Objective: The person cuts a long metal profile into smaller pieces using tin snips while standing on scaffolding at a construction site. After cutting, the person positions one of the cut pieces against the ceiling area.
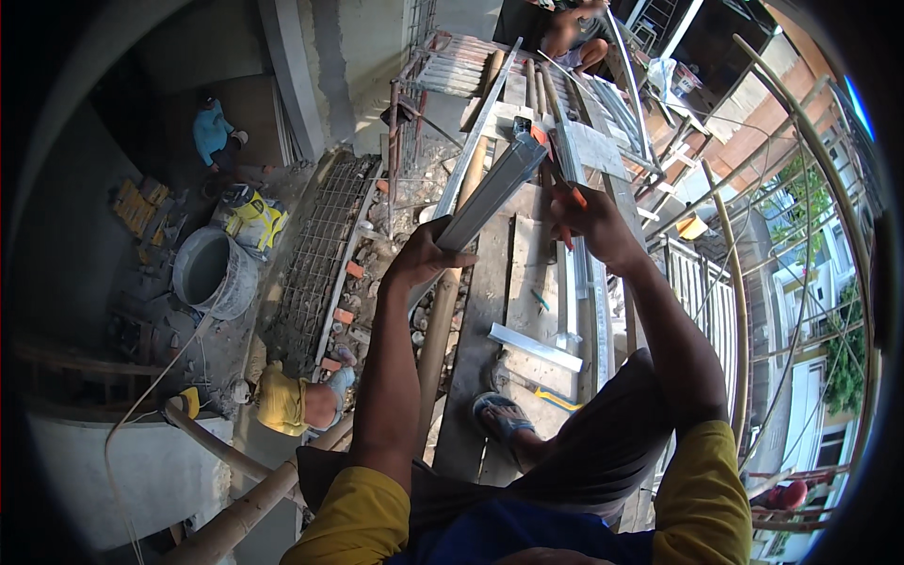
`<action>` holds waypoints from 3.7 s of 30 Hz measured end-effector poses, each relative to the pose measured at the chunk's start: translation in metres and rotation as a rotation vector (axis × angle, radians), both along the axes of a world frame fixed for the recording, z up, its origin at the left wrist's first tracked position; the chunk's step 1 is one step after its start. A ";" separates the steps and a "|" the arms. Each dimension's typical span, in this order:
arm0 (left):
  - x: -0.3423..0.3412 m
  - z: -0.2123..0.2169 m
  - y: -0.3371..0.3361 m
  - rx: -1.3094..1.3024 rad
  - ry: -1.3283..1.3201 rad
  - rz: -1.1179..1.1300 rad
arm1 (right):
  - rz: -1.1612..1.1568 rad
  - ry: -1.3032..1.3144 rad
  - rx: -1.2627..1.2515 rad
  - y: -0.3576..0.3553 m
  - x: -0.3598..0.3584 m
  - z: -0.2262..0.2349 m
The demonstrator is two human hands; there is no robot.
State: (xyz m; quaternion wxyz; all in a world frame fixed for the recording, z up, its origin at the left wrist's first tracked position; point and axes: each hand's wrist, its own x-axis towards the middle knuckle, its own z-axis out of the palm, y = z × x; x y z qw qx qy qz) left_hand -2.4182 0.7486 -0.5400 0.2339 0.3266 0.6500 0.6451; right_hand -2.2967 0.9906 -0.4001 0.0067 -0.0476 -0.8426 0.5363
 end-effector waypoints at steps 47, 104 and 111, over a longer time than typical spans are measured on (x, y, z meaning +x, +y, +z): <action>-0.010 -0.036 0.007 -0.198 0.244 0.234 | 0.203 0.153 0.579 -0.068 0.015 0.020; 0.000 -0.018 0.011 0.254 -0.262 0.134 | 0.294 -0.147 -0.956 -0.028 0.003 -0.005; 0.008 0.001 0.020 0.058 -0.101 0.138 | 0.384 0.010 -1.053 -0.028 0.006 0.002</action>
